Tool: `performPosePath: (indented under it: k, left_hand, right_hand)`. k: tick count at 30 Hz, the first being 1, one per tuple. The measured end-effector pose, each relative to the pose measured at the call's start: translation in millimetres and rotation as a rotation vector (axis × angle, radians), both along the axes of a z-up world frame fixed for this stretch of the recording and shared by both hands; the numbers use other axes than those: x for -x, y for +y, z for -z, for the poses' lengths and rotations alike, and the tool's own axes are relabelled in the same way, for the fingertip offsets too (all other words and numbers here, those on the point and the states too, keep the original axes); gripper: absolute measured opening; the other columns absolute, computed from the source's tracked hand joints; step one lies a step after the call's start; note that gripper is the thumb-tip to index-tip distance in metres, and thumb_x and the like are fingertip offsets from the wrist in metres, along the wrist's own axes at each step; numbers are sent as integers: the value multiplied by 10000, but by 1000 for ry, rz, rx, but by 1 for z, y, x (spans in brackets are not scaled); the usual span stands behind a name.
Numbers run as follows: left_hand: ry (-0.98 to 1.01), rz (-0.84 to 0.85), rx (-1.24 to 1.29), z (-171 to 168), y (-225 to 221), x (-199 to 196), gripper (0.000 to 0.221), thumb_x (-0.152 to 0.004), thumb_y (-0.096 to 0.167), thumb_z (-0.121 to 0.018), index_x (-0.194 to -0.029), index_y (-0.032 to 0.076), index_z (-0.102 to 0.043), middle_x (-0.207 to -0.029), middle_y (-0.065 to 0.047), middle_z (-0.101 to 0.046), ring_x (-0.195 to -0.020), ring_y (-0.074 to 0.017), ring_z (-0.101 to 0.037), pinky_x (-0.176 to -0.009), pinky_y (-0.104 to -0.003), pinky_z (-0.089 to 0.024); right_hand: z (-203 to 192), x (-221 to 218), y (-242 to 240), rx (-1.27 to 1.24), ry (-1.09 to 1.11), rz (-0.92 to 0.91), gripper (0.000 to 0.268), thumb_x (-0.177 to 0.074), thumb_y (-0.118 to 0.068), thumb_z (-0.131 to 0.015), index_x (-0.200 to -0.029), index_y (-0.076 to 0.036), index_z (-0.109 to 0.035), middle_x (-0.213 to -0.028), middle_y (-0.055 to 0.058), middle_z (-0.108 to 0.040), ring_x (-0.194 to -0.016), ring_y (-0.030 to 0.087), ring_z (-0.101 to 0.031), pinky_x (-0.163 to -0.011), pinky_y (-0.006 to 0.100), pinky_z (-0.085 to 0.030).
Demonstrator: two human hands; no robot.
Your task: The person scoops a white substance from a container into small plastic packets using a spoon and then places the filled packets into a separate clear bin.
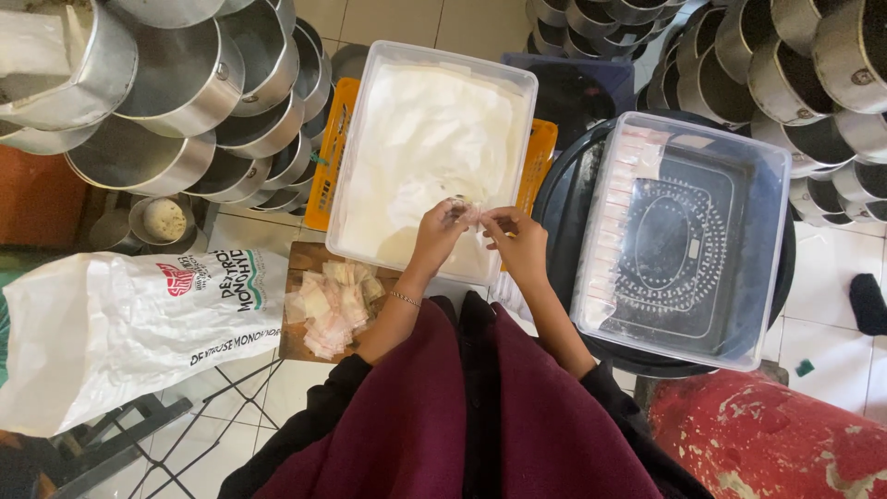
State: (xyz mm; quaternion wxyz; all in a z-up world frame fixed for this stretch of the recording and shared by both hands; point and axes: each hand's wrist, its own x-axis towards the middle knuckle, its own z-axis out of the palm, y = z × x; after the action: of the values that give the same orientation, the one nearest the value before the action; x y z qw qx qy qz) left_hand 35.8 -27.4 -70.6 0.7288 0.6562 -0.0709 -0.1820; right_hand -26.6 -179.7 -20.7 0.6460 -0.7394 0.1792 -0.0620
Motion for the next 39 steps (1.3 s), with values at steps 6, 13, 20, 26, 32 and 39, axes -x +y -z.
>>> performPosePath:
  k: [6, 13, 20, 26, 32, 39]
  left_hand:
    - [-15, 28, 62, 8, -4, 2, 129, -1022, 126, -655, -1025, -1, -629, -931, -38, -669, -841, -121, -646, -782, -287, -539]
    - [-98, -6, 52, 11, -5, 4, 106, -984, 116, -665, -1020, 23, -629, -954, -13, -670, -887, -110, -655, -827, -285, -536]
    - [110, -14, 82, 0, 1, 1, 153, -894, 127, -793, -973, 9, -734, -887, -26, -721, -848, -106, -657, -820, -286, -522]
    - [104, -6, 107, 4, 4, 2, 225, -913, 158, -768, -1060, -13, -766, -960, -57, -776, -893, -107, -699, -852, -277, -549]
    - [50, -14, 46, -9, 7, 6, 253, -947, 184, -747, -1064, -40, -758, -941, -75, -772, -895, -114, -704, -858, -275, -559]
    - [0, -15, 97, 0, 8, 6, 238, -960, 155, -739, -1072, -55, -744, -962, -71, -756, -907, -108, -685, -866, -274, -547]
  right_hand:
    - [-12, -2, 7, 32, -9, -43, 146, -935, -77, -731, -1061, -10, -761, -900, 69, -771, -808, 115, -758, -646, 269, -639]
    - [-16, 4, 8, 117, -49, -77, 174, -907, -61, -748, -1071, -1, -757, -897, 75, -778, -802, 112, -761, -641, 259, -627]
    - [-19, 7, 5, 74, -50, -112, 188, -915, -68, -747, -1089, 4, -758, -897, 73, -774, -793, 108, -742, -670, 258, -622]
    - [-18, 7, 3, 60, -48, -95, 198, -928, -86, -743, -1105, 2, -754, -937, 70, -777, -828, 105, -753, -674, 255, -627]
    - [-26, 6, 7, 115, -41, -96, 198, -923, -92, -751, -1100, -3, -764, -928, 69, -783, -812, 99, -748, -664, 249, -622]
    - [-30, 8, 11, 154, -76, -73, 177, -921, -83, -759, -1073, 6, -771, -849, 76, -778, -728, 94, -728, -637, 233, -585]
